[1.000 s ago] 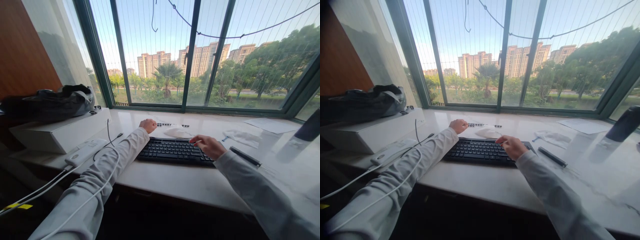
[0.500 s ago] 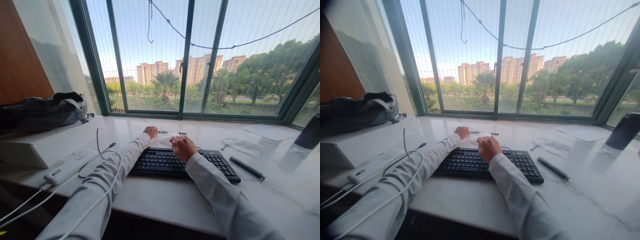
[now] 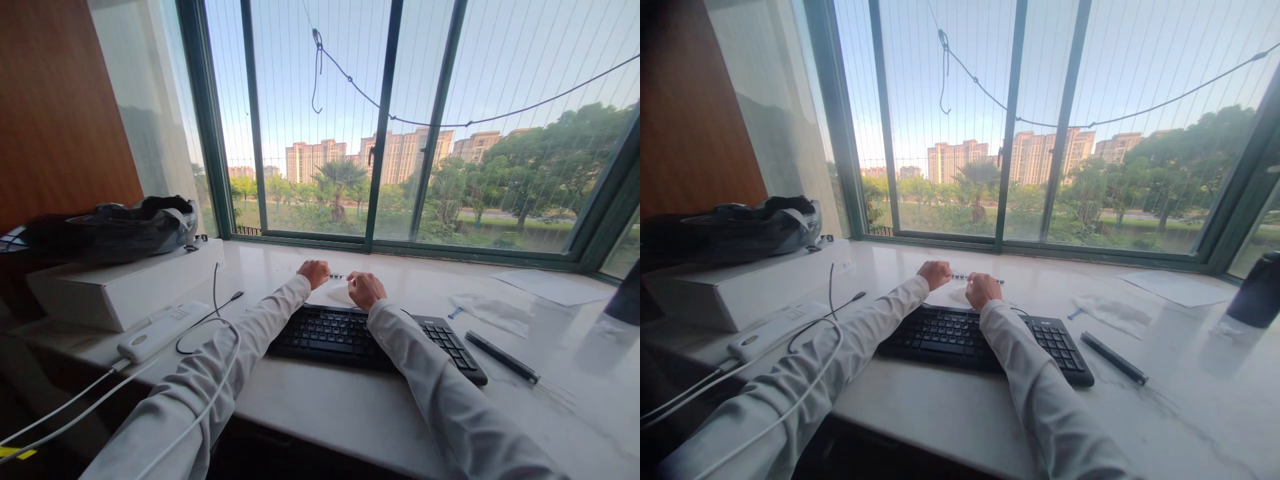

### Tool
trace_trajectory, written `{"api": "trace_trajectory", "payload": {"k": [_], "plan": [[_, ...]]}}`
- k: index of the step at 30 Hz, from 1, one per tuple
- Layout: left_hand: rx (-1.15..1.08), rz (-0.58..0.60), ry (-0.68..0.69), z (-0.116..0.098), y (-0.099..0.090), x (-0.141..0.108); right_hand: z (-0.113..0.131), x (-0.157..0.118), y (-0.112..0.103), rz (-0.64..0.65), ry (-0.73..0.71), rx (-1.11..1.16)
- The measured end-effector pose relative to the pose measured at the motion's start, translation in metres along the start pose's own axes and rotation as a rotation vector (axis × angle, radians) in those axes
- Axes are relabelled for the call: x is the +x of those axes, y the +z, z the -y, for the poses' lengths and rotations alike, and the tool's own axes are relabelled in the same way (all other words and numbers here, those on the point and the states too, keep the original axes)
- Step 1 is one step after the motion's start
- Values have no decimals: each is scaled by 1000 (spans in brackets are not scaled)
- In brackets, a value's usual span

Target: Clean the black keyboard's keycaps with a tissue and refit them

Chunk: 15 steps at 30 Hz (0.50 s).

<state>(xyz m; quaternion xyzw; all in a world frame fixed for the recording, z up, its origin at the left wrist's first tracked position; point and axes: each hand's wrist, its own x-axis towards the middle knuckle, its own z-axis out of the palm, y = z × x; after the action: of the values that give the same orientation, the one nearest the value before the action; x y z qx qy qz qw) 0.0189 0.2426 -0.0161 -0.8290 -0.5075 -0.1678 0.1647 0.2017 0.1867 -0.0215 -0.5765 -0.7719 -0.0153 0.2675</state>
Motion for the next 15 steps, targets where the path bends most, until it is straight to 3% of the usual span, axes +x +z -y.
{"api": "trace_trajectory", "payload": {"k": [2, 6, 8, 13, 15], "plan": [[-12, -15, 11, -2, -8, -15, -2, 8, 6, 30, 44, 166], [-118, -125, 3, -9, -19, -40, 1, 17, 19, 229, 206, 752], [-175, -171, -8, -14, -23, -46, 6, 19, 24, 285, 221, 909], [-229, -267, -93, -30, -38, -46, 17, 22, 21, 235, 254, 1272], [-235, -286, -118, -35, -45, -45, 19, 23, 13, 231, 257, 1286]]}}
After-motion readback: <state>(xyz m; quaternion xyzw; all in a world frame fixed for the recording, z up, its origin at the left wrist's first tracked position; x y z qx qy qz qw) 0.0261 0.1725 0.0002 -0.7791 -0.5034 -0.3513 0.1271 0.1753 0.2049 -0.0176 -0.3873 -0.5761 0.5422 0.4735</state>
